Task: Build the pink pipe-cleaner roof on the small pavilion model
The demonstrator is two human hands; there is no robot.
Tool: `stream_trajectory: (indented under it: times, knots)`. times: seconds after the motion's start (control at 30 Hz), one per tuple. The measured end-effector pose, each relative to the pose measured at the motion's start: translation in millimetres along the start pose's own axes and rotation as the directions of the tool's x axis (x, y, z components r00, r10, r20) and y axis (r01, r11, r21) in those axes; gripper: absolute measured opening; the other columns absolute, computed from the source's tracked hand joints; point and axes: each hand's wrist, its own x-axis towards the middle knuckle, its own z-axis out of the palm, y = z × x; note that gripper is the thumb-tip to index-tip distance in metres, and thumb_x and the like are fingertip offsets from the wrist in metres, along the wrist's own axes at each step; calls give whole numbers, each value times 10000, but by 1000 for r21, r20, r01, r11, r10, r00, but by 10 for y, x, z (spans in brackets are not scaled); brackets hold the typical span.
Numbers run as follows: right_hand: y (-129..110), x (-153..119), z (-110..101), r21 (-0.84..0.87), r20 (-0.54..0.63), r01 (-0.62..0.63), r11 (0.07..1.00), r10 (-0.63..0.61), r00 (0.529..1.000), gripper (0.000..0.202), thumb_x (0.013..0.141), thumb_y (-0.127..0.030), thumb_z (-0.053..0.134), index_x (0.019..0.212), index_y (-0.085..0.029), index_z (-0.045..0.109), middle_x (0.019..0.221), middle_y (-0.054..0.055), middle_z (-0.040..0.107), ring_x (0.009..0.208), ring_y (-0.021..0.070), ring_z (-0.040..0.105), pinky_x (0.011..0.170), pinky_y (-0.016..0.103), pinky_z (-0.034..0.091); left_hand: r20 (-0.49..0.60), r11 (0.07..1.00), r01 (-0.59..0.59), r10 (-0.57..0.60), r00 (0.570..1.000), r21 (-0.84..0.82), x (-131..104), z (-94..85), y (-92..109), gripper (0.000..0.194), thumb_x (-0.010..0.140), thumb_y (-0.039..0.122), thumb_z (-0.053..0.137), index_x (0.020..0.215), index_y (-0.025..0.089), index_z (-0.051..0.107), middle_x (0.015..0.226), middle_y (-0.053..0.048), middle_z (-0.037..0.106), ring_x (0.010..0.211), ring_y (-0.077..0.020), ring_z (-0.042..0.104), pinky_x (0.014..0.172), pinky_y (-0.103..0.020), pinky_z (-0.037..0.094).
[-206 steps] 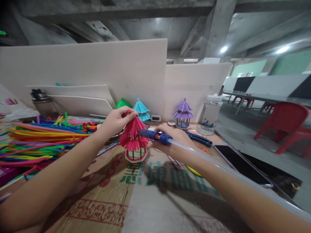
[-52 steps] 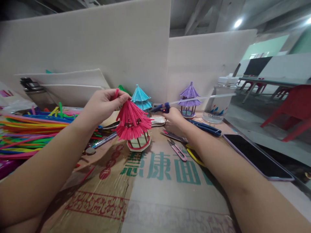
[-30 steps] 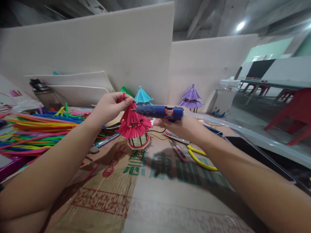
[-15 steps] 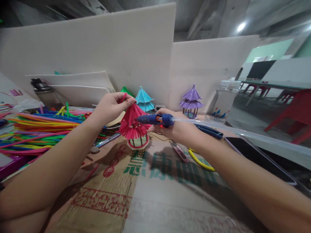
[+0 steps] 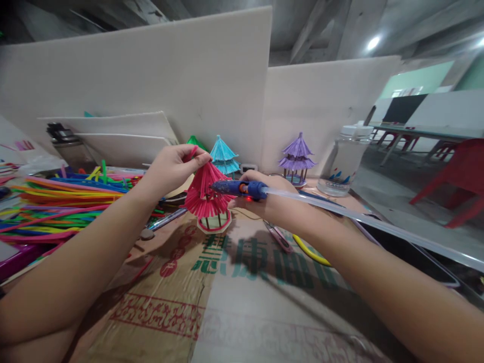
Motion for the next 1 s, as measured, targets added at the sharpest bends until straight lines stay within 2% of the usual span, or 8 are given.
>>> stream_trajectory:
  times: [0.27, 0.47, 0.77, 1.0]
  knots:
    - [0, -4, -7, 12, -35, 29, 999, -29, 999, 401, 726, -576, 744, 925, -236, 669, 666, -9, 650, 548, 145, 514, 507, 237, 325, -2, 1000, -5, 5, 1000, 9, -4, -8, 23, 344, 889, 444, 559, 721, 156, 642, 611, 14, 522, 605, -129, 433, 590, -268, 322]
    - [-14, 1, -13, -6, -38, -3, 1000, 3, 999, 433, 707, -586, 739, 939, -231, 655, 658, -9, 636, 552, 149, 509, 521, 247, 341, -3, 1000, 3, -3, 1000, 18, -6, -5, 37, 350, 890, 448, 562, 713, 157, 640, 585, 25, 482, 587, -121, 405, 572, -263, 307]
    - [-19, -20, -17, -27, -104, 45, 999, -47, 993, 408, 723, -591, 742, 924, -246, 656, 633, -13, 628, 525, 141, 499, 515, 232, 334, 13, 1000, -2, 2, 1000, 14, -12, -8, 50, 348, 901, 442, 553, 732, 159, 662, 608, 8, 563, 599, -133, 454, 592, -269, 322]
    - [-12, -37, -11, -36, -118, 91, 995, -94, 989, 380, 769, -578, 700, 962, -253, 663, 610, -26, 624, 499, 141, 505, 514, 234, 331, 3, 1000, -13, 13, 1000, 16, -17, -4, 56, 339, 901, 431, 552, 727, 159, 656, 610, 12, 551, 593, -127, 441, 584, -264, 328]
